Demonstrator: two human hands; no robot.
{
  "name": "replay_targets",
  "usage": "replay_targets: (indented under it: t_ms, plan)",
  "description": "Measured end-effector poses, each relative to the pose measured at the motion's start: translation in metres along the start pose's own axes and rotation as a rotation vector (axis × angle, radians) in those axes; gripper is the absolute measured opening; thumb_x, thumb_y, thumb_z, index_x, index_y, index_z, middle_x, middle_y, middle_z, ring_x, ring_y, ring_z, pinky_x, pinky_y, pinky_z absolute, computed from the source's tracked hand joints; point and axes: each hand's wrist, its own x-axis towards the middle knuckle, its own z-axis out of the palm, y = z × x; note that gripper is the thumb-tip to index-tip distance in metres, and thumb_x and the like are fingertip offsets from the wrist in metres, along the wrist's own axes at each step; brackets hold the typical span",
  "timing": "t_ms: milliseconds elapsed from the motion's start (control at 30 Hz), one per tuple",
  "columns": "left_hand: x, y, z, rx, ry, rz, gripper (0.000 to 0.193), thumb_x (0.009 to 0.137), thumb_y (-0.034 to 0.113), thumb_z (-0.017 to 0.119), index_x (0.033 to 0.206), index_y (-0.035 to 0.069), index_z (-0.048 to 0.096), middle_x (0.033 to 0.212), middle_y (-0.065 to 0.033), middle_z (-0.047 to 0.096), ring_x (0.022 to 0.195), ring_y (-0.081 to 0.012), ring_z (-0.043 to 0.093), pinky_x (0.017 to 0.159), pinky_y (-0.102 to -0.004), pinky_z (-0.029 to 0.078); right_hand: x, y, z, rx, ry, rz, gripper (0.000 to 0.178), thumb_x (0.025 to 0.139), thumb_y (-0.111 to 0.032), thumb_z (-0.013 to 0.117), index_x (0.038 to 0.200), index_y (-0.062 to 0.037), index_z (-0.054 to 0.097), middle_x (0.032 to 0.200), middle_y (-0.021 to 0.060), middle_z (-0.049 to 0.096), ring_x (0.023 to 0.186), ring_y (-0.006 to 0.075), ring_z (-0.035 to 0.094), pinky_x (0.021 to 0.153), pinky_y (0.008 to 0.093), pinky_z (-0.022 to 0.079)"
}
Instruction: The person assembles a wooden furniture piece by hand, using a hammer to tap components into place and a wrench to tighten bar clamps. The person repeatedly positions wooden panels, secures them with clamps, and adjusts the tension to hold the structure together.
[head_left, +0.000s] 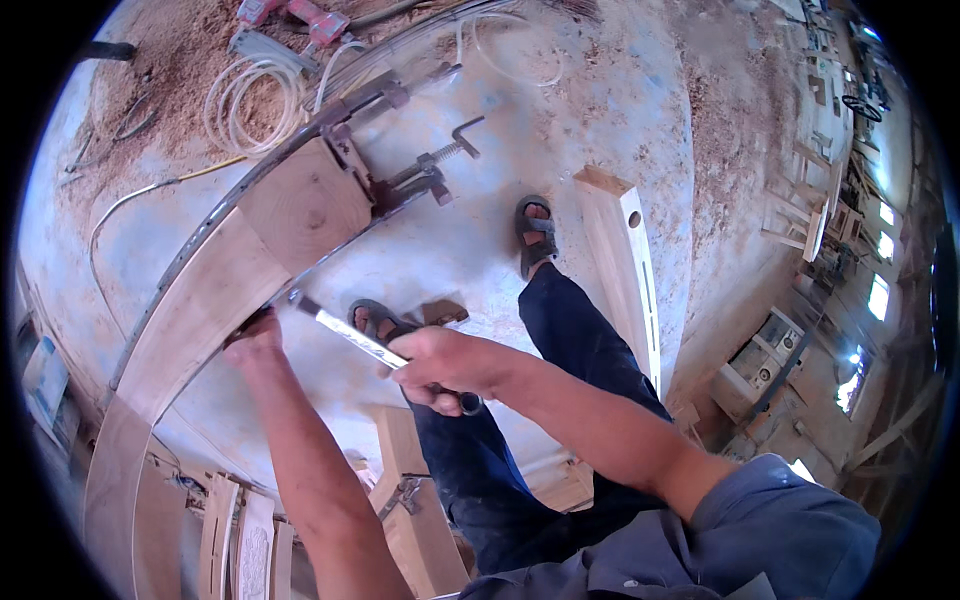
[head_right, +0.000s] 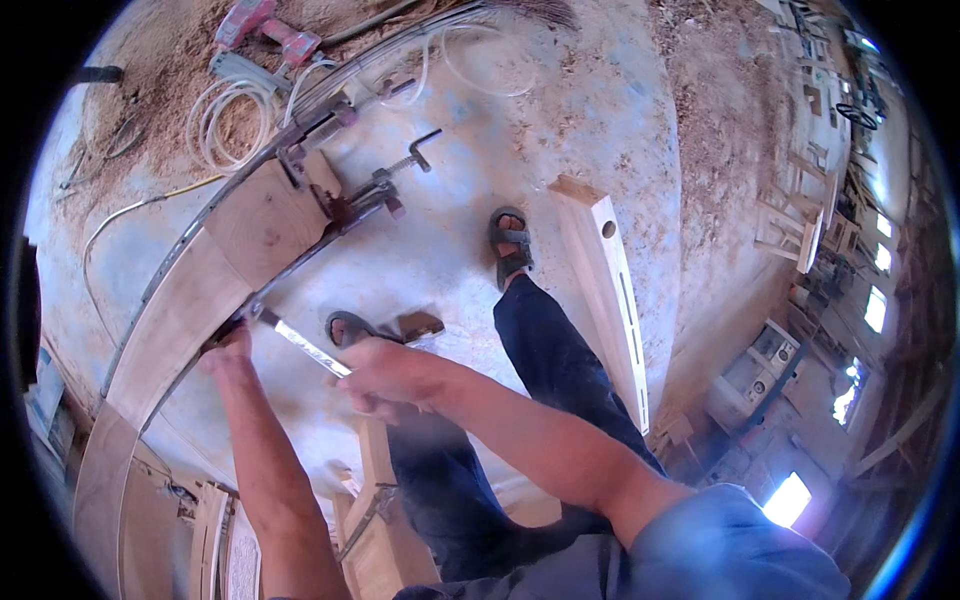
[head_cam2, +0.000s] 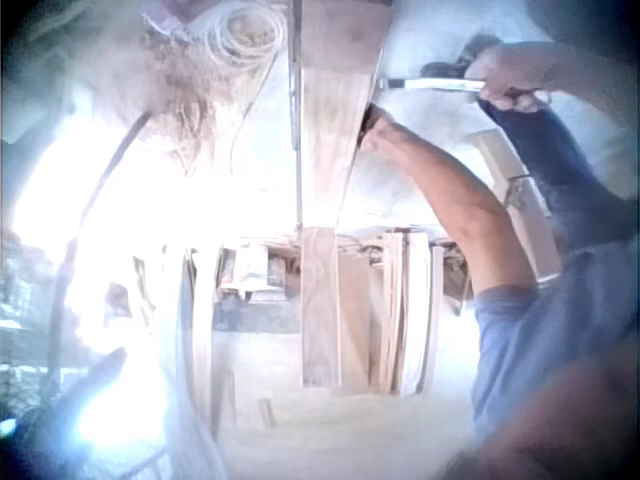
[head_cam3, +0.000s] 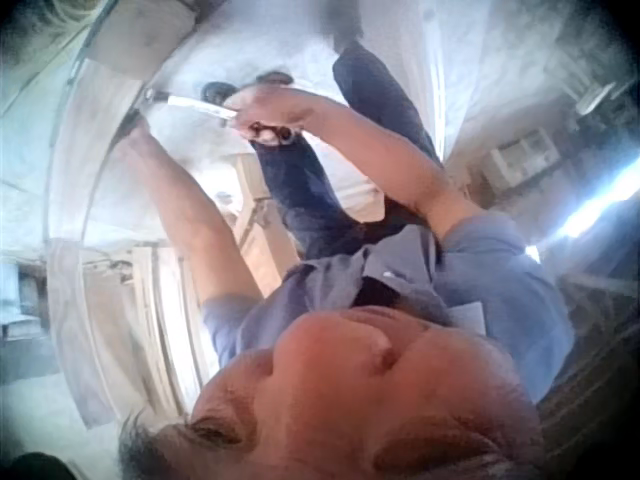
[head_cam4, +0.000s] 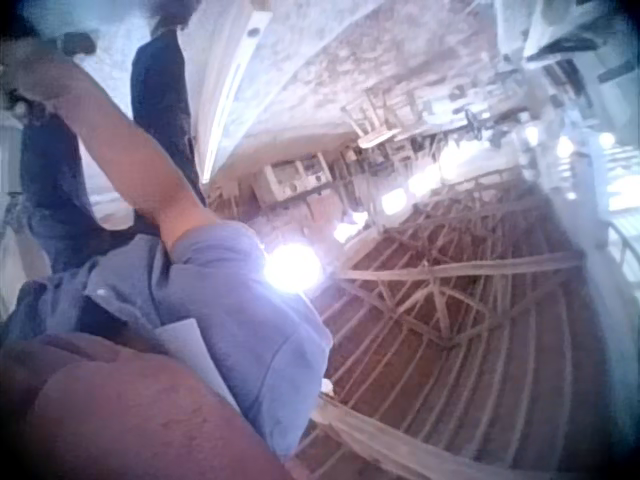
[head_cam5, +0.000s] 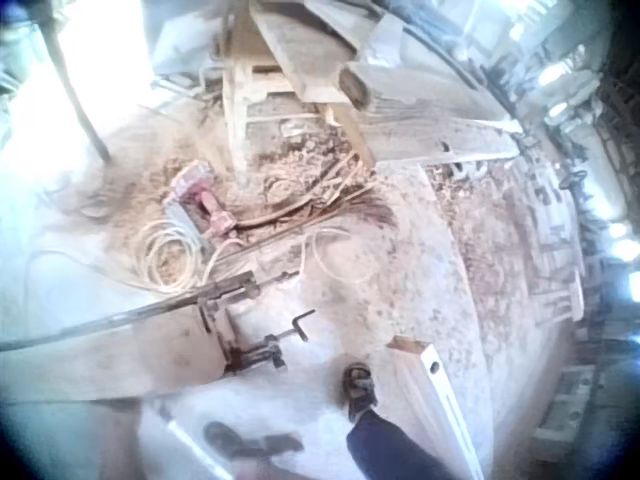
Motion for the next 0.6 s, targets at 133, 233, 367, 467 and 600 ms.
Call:
replay_targets:
  t_ms: [133, 233, 367, 467, 600]
  plan:
    - [0.047, -0.012, -0.041, 0.026, 0.096, -0.028, 0.043, 0.098, 0.032, 0.045, 0.131, 0.006, 0.056, 0.134, -0.0155, 0.058, 0.122, -0.0351, 0.056, 0.099, -0.0575, 0.046, -0.033, 0.036, -0.087, 0.076, 0.429, 0.076, 0.026, 0.082, -0.008, 0.059, 0.105, 0.0049, 0.059, 0.061, 0.0066, 0.051, 0.040, 0.0169, 0.047, 0.038, 0.0327, 0.038]
    - [0.061, -0.026, -0.064, 0.044, 0.138, -0.087, 0.040, 0.096, 0.021, 0.044, 0.131, 0.004, 0.056, 0.132, -0.0149, 0.060, 0.119, -0.0337, 0.058, 0.098, -0.0588, 0.046, -0.084, 0.036, -0.177, 0.158, 0.947, -0.103, 0.015, 0.080, -0.013, 0.059, 0.071, -0.0007, 0.058, 0.060, 0.0129, 0.055, 0.041, 0.0249, 0.053, 0.039, 0.0367, 0.042]
    - [0.091, -0.024, -0.139, -0.065, 0.068, -0.180, 0.013, 0.081, 0.010, 0.054, 0.089, 0.000, 0.054, 0.090, -0.0175, 0.060, 0.083, -0.0343, 0.059, 0.086, -0.0540, 0.049, -0.085, -0.015, -0.194, 0.149, 1.084, -0.266, 0.027, 0.090, -0.027, 0.061, 0.081, -0.0021, 0.057, 0.072, 0.0131, 0.062, 0.040, 0.0154, 0.046, 0.038, 0.0323, 0.037]
    - [0.073, -0.031, -0.165, -0.126, 0.135, -0.222, 0.009, 0.067, 0.009, 0.051, 0.073, 0.005, 0.047, 0.072, -0.0148, 0.053, 0.068, -0.0330, 0.055, 0.080, -0.0521, 0.049, -0.058, -0.045, -0.144, 0.183, 0.978, -0.135, 0.026, 0.092, -0.029, 0.064, 0.085, -0.0063, 0.053, 0.067, 0.0069, 0.059, 0.042, 0.0102, 0.044, 0.039, 0.0266, 0.033]
    - [-0.009, -0.056, -0.105, 0.083, 0.324, -0.191, 0.023, 0.091, 0.026, 0.043, 0.072, 0.014, 0.040, 0.060, -0.0064, 0.043, 0.051, -0.0248, 0.045, 0.063, -0.0498, 0.047, -0.089, -0.011, -0.122, -0.087, 0.847, -0.049, 0.031, 0.090, -0.031, 0.068, 0.091, -0.0022, 0.058, 0.067, 0.0037, 0.059, 0.040, 0.0102, 0.044, 0.038, 0.0248, 0.032]
